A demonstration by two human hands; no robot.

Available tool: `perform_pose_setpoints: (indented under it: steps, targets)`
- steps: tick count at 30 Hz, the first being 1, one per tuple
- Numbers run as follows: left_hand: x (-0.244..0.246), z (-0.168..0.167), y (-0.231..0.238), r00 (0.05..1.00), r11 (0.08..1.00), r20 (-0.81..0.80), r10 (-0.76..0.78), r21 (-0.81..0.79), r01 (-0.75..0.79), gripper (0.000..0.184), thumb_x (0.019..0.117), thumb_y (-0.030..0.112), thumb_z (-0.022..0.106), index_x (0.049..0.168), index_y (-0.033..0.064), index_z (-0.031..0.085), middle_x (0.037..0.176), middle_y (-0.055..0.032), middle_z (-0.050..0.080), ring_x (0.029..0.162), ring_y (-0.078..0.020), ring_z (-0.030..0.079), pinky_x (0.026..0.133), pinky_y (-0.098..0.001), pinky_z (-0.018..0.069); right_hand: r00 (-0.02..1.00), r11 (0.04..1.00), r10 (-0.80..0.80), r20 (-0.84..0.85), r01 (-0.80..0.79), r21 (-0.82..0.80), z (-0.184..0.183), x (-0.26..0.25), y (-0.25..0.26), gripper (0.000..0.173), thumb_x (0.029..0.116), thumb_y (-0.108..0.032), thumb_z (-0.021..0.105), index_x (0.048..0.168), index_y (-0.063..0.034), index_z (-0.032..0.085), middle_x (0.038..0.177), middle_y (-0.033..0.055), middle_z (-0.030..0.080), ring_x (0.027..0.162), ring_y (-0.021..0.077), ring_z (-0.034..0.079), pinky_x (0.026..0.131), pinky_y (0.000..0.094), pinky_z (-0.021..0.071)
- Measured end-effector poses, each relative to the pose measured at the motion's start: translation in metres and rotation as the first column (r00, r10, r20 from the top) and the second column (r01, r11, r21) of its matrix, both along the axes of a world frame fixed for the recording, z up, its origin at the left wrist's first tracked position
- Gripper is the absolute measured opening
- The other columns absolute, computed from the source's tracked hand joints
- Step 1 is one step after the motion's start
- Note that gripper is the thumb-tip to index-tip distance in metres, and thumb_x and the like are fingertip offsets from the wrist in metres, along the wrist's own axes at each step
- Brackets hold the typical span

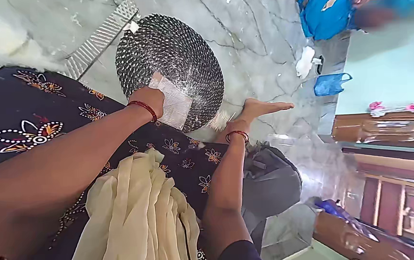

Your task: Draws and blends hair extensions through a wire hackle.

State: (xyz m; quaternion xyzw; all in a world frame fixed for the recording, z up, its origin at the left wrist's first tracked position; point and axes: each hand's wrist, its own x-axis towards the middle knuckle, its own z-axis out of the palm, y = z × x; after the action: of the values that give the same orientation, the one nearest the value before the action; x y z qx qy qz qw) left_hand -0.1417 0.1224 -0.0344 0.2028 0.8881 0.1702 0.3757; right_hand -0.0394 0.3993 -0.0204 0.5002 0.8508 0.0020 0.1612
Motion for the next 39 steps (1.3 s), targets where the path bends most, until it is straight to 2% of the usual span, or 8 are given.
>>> perform_pose_setpoints:
  steps: [7, 12, 20, 27, 30, 33, 36, 39]
  targets:
    - [-0.004, -0.004, 0.002, 1.000, 1.000, 0.013, 0.013, -0.021, -0.012, 0.020, 0.0989, 0.007, 0.061, 0.110, -0.0074, 0.068, 0.118, -0.0337, 0.066, 0.118, -0.0543, 0.061, 0.091, -0.0739, 0.0475, 0.999, 0.999, 0.020, 0.047, -0.018, -0.045, 0.005, 0.000, 0.016, 0.045, 0.0996, -0.038, 0.065, 0.121, 0.0007, 0.070, 0.129, 0.0259, 0.066, 0.126, 0.0418, 0.061, 0.105, 0.0633, 0.0464]
    - [0.001, -0.005, 0.000, 1.000, 1.000, -0.007, 0.002, 0.028, -0.002, 0.020, 0.0961, 0.004, 0.064, 0.108, -0.0110, 0.069, 0.115, -0.0388, 0.065, 0.116, -0.0591, 0.060, 0.091, -0.0779, 0.0445, 0.981, 0.957, 0.083, -0.178, -0.128, -0.259, 0.043, 0.039, -0.011, 0.027, 0.0983, -0.024, 0.070, 0.107, 0.0015, 0.073, 0.101, 0.0199, 0.073, 0.091, 0.0333, 0.068, 0.087, 0.0569, 0.0509]
    - [0.007, -0.010, -0.005, 1.000, 1.000, -0.031, 0.005, -0.017, -0.005, 0.022, 0.0954, 0.006, 0.064, 0.111, -0.0096, 0.068, 0.120, -0.0371, 0.064, 0.121, -0.0567, 0.059, 0.092, -0.0768, 0.0455, 0.808, 0.838, 0.502, 0.309, -0.368, -0.403, 0.006, 0.035, -0.059, 0.038, 0.0974, -0.034, 0.070, 0.117, -0.0019, 0.073, 0.124, 0.0264, 0.068, 0.121, 0.0455, 0.062, 0.100, 0.0704, 0.0440]
    - [0.004, -0.005, -0.011, 0.999, 0.999, -0.018, 0.038, 0.013, -0.038, 0.020, 0.0953, 0.006, 0.064, 0.109, -0.0086, 0.068, 0.120, -0.0352, 0.064, 0.120, -0.0546, 0.059, 0.093, -0.0744, 0.0461, 0.704, 0.889, 0.457, 0.544, -0.337, -0.311, -0.013, 0.018, -0.094, 0.048, 0.0946, -0.036, 0.072, 0.117, 0.0066, 0.068, 0.129, 0.0295, 0.064, 0.125, 0.0467, 0.060, 0.099, 0.0719, 0.0437]
    - [0.002, -0.002, -0.010, 1.000, 0.999, -0.014, 0.026, 0.031, -0.026, 0.022, 0.0971, 0.007, 0.062, 0.111, -0.0084, 0.068, 0.120, -0.0353, 0.065, 0.121, -0.0542, 0.059, 0.093, -0.0743, 0.0460, 0.813, 0.875, 0.460, 0.356, -0.347, -0.338, -0.006, 0.018, -0.077, 0.042, 0.0993, -0.035, 0.066, 0.115, 0.0035, 0.071, 0.127, 0.0278, 0.066, 0.124, 0.0453, 0.061, 0.101, 0.0702, 0.0436]
    - [0.003, 0.000, -0.005, 0.999, 0.993, -0.001, 0.051, 0.102, -0.050, 0.028, 0.0984, 0.007, 0.061, 0.121, -0.0095, 0.065, 0.123, -0.0358, 0.064, 0.124, -0.0558, 0.057, 0.099, -0.0750, 0.0429, 0.947, 0.854, 0.282, -0.153, -0.321, -0.409, 0.013, 0.026, -0.072, 0.028, 0.0987, -0.027, 0.070, 0.109, -0.0012, 0.074, 0.106, 0.0198, 0.072, 0.100, 0.0333, 0.066, 0.091, 0.0581, 0.0487]
    - [0.005, -0.003, -0.005, 0.989, 0.938, 0.044, 0.145, 0.314, -0.151, 0.058, 0.0958, 0.000, 0.060, 0.152, 0.0077, 0.049, 0.118, -0.0308, 0.068, 0.115, -0.0519, 0.063, 0.099, -0.0704, 0.0442, 0.866, 0.802, 0.034, -0.498, -0.321, -0.504, 0.006, 0.029, -0.082, 0.018, 0.0989, -0.018, 0.069, 0.109, -0.0030, 0.073, 0.090, 0.0061, 0.069, 0.071, 0.0109, 0.058, 0.069, 0.0322, 0.0499]
    - [0.004, -0.005, -0.004, 0.969, 0.865, 0.148, 0.197, 0.439, -0.243, 0.061, 0.0994, -0.003, 0.048, 0.156, 0.0205, 0.050, 0.112, -0.0266, 0.069, 0.098, -0.0433, 0.067, 0.093, -0.0628, 0.0493, 0.744, 0.694, -0.210, -0.635, -0.344, -0.632, -0.019, 0.025, -0.090, 0.010, 0.0994, -0.009, 0.066, 0.104, -0.0001, 0.069, 0.074, -0.0011, 0.063, 0.057, 0.0023, 0.054, 0.055, 0.0202, 0.0486]
